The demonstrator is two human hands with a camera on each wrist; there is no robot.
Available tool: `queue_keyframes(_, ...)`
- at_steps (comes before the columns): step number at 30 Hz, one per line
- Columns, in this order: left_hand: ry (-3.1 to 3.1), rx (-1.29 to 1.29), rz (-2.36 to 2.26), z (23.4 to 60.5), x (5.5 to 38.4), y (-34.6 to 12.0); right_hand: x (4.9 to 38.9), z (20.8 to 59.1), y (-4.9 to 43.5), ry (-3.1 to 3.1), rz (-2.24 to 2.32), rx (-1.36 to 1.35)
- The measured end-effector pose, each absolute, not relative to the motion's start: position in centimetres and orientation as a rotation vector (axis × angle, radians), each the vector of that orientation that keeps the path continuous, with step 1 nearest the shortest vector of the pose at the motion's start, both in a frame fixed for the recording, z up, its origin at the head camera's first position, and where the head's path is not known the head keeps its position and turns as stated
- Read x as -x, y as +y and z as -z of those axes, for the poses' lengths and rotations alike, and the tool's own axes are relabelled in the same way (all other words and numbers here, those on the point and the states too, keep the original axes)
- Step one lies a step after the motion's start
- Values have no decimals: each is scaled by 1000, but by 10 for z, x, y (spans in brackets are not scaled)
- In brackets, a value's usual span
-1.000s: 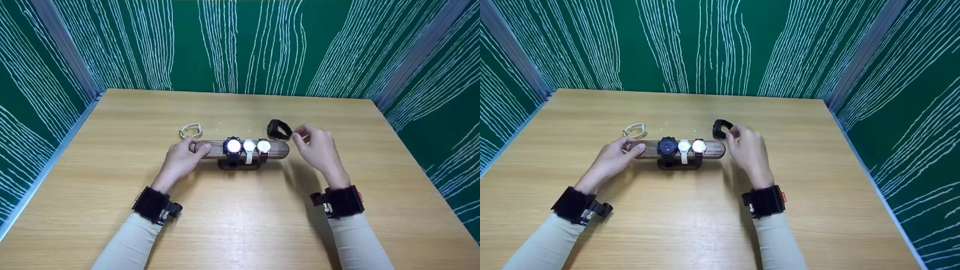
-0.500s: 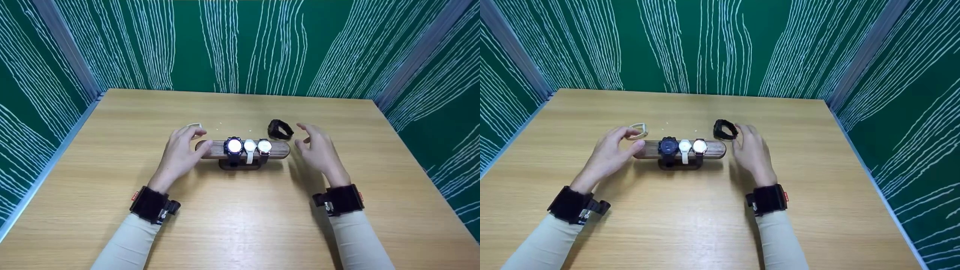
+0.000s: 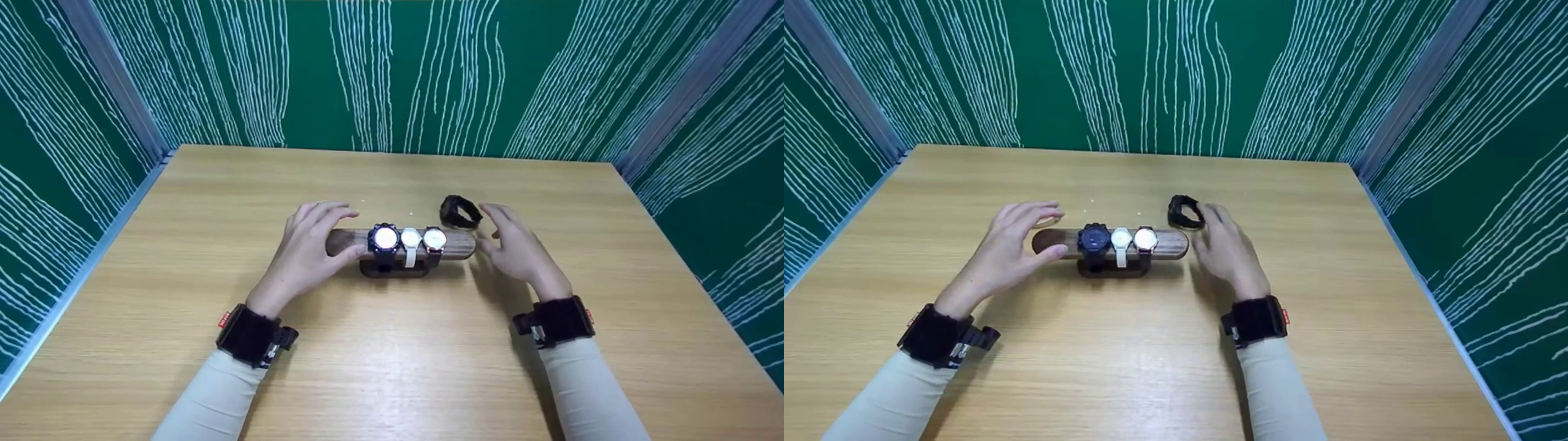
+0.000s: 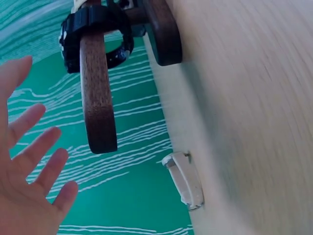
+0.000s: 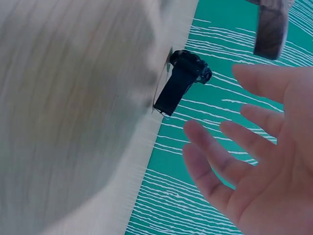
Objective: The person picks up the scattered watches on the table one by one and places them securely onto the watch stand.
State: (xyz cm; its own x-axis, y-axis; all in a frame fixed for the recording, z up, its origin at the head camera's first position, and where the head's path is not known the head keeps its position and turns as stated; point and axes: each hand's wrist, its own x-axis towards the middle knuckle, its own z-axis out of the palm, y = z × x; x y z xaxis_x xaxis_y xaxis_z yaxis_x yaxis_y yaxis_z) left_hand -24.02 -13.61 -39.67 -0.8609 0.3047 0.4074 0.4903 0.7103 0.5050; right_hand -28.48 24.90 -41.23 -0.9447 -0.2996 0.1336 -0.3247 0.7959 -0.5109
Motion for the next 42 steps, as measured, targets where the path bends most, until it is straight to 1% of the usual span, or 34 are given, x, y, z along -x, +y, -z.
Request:
queue_keyframes(10, -2590, 693, 873, 393, 238, -131, 307, 416, 247, -3055, -770, -646)
queue_keyframes(22, -2600, 699, 836, 397, 239, -131, 323, 419, 235, -3190, -687, -574)
queue_keyframes(31, -2612, 687, 851, 396, 239, -131, 323, 422, 236, -3157, -711, -536)
queue_keyframes(42, -2590, 694, 850, 395, 237, -129, 315, 422, 238, -3075, -606, -526)
